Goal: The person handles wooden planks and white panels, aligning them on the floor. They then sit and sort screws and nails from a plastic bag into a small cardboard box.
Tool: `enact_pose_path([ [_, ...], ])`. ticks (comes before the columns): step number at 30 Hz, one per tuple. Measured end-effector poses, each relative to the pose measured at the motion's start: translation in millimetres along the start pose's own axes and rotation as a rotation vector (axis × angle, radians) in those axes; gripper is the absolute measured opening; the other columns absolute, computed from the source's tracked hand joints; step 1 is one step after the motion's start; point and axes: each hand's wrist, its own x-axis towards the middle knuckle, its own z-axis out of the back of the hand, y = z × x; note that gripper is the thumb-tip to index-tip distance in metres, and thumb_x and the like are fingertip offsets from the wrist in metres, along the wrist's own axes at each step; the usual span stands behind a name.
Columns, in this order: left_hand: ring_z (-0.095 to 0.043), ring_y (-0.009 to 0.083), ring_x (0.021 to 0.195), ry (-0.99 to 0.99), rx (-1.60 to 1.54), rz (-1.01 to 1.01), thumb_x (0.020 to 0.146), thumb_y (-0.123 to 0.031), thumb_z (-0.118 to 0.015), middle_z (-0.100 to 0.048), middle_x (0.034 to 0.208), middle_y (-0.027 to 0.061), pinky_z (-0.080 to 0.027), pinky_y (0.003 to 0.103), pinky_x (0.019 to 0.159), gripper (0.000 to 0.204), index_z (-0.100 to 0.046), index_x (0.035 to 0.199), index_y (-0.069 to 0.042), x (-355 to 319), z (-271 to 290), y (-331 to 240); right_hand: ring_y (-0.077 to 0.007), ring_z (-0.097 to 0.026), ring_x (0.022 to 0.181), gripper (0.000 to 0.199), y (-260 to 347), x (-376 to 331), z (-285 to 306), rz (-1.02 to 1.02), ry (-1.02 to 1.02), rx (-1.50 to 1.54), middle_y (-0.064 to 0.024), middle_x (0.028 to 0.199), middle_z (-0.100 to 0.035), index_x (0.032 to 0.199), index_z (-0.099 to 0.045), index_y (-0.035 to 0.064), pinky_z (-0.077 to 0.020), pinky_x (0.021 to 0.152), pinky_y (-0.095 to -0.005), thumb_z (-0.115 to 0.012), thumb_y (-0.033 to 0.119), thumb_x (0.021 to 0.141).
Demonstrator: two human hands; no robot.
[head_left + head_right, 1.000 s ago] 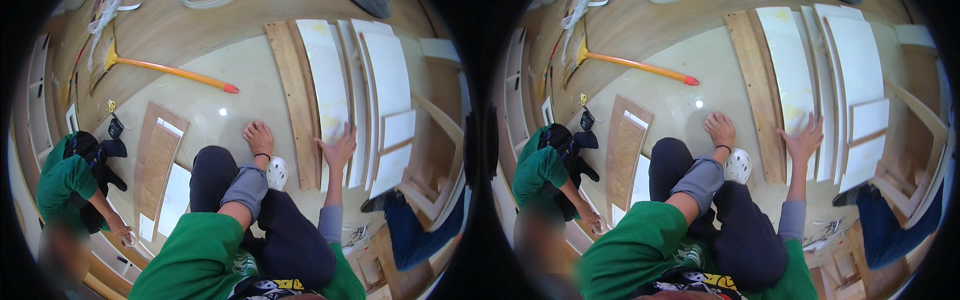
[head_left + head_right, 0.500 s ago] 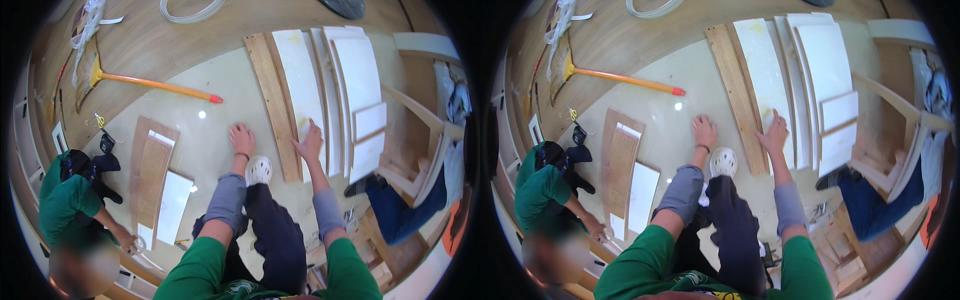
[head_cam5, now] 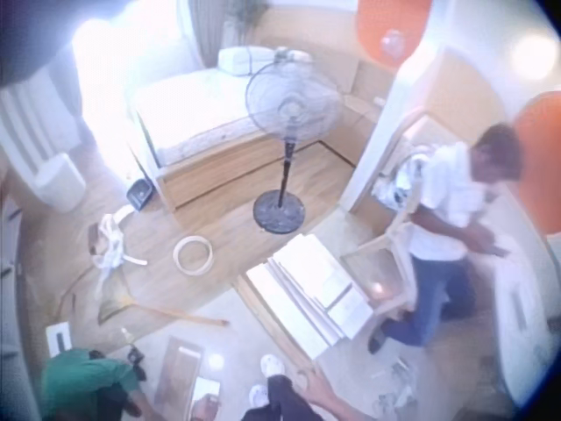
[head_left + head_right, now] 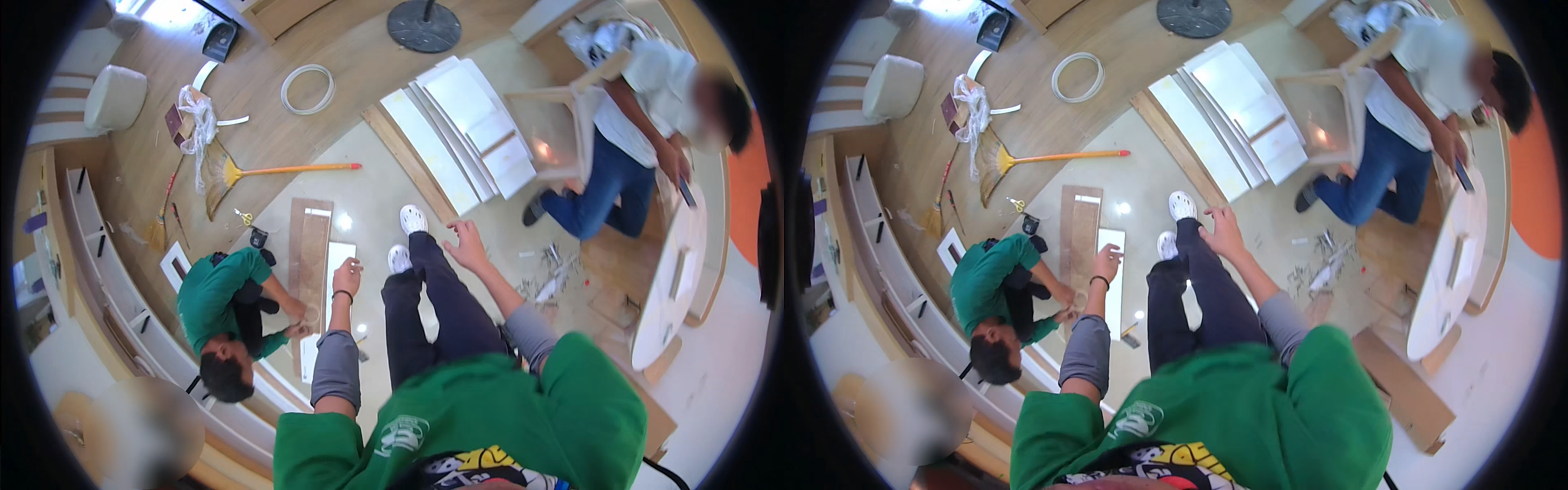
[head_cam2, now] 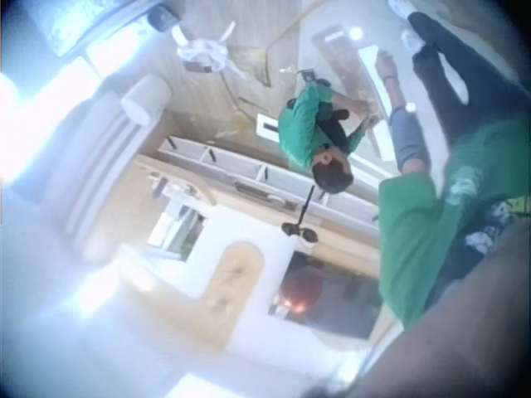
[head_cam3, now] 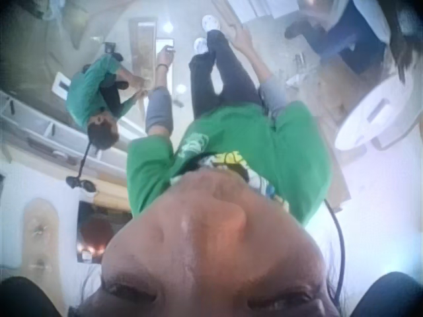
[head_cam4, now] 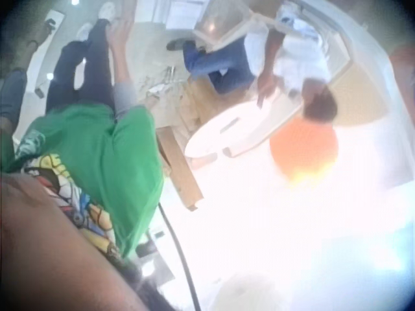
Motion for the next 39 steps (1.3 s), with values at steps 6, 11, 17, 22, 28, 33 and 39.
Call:
enact_pose_path([
  [6, -0.067, 0.0233, 0.073, -0.313, -0.065, -0.361, 0.098, -0.015, -0.048, -0.067, 0.082, 0.0151, -0.049, 0.035, 0.065, 0.021, -0.063, 0.100, -0.001, -123, 105, -109, -0.0286, -0.057, 0.084, 0.034, 48, -72, 132, 0.240, -0.074, 0.083, -0.0140, 0.095, -0.053, 0.109, -0.057, 0.0067, -0.0482, 0.073, -0.0366, -0.058, -0.005, 0.077],
  [11, -0.065, 0.0144, 0.079, -0.689, -0.711, -0.450, 0.097, -0.013, -0.052, -0.069, 0.089, 0.0113, -0.052, 0.027, 0.071, 0.017, -0.060, 0.103, 0.001, -193, 143, -167, -0.0255, -0.058, 0.083, 0.034, 105, -75, 203, 0.340, -0.039, 0.007, -0.0153, 0.106, -0.055, 0.112, -0.057, 0.0055, -0.0485, 0.073, -0.0351, -0.056, -0.007, 0.080],
  [17, -0.063, 0.0207, 0.070, -0.657, -0.566, -0.055, 0.092, -0.017, -0.053, -0.068, 0.081, 0.0125, -0.049, 0.033, 0.067, 0.018, -0.063, 0.097, -0.003, -294, -9, -85, -0.0350, -0.058, 0.102, 0.036, 152, -58, 189, 0.804, 0.250, -0.153, -0.0221, 0.112, -0.056, 0.123, -0.050, 0.0012, -0.0481, 0.087, -0.0402, -0.060, 0.012, 0.089],
  [22, -0.064, 0.0226, 0.073, -0.995, -0.638, 0.274, 0.087, -0.014, -0.059, -0.068, 0.082, 0.0123, -0.051, 0.032, 0.068, 0.015, -0.063, 0.097, -0.004, -400, -158, -43, -0.0370, -0.058, 0.106, 0.044, 198, -75, 141, 0.920, 0.720, -0.665, -0.0217, 0.113, -0.058, 0.127, -0.048, 0.0063, -0.0481, 0.087, -0.0452, -0.063, 0.022, 0.088],
  [28, -0.067, 0.0194, 0.072, -1.326, -1.122, 0.713, 0.086, -0.011, -0.062, -0.071, 0.085, 0.0124, -0.053, 0.032, 0.069, 0.012, -0.064, 0.096, -0.005, -510, -255, -19, -0.0320, -0.060, 0.097, 0.044, 282, -169, 40, 1.249, 0.951, -0.931, -0.0196, 0.110, -0.060, 0.126, -0.048, 0.0077, -0.0487, 0.083, -0.0421, -0.064, 0.023, 0.088],
  [33, -0.069, 0.0211, 0.078, -1.694, -1.418, 1.047, 0.089, -0.013, -0.059, -0.071, 0.088, 0.0128, -0.053, 0.032, 0.073, 0.014, -0.063, 0.098, -0.004, -556, -366, 3, -0.0254, -0.056, 0.084, 0.050, 362, -316, -28, 1.512, 1.255, -0.986, -0.0132, 0.094, -0.053, 0.126, -0.050, 0.0101, -0.0487, 0.077, -0.0369, -0.062, -0.004, 0.080],
  [39, -0.063, 0.0397, 0.094, -1.231, -1.561, 1.383, 0.089, -0.035, -0.053, -0.066, 0.096, 0.0212, -0.050, 0.047, 0.080, 0.035, -0.064, 0.100, -0.004, -529, -562, 25, -0.0255, -0.055, 0.086, 0.053, 398, -545, -169, 1.952, 1.546, -0.869, -0.0125, 0.095, -0.052, 0.125, -0.050, 0.0068, -0.0463, 0.078, -0.0330, -0.052, -0.011, 0.075],
])
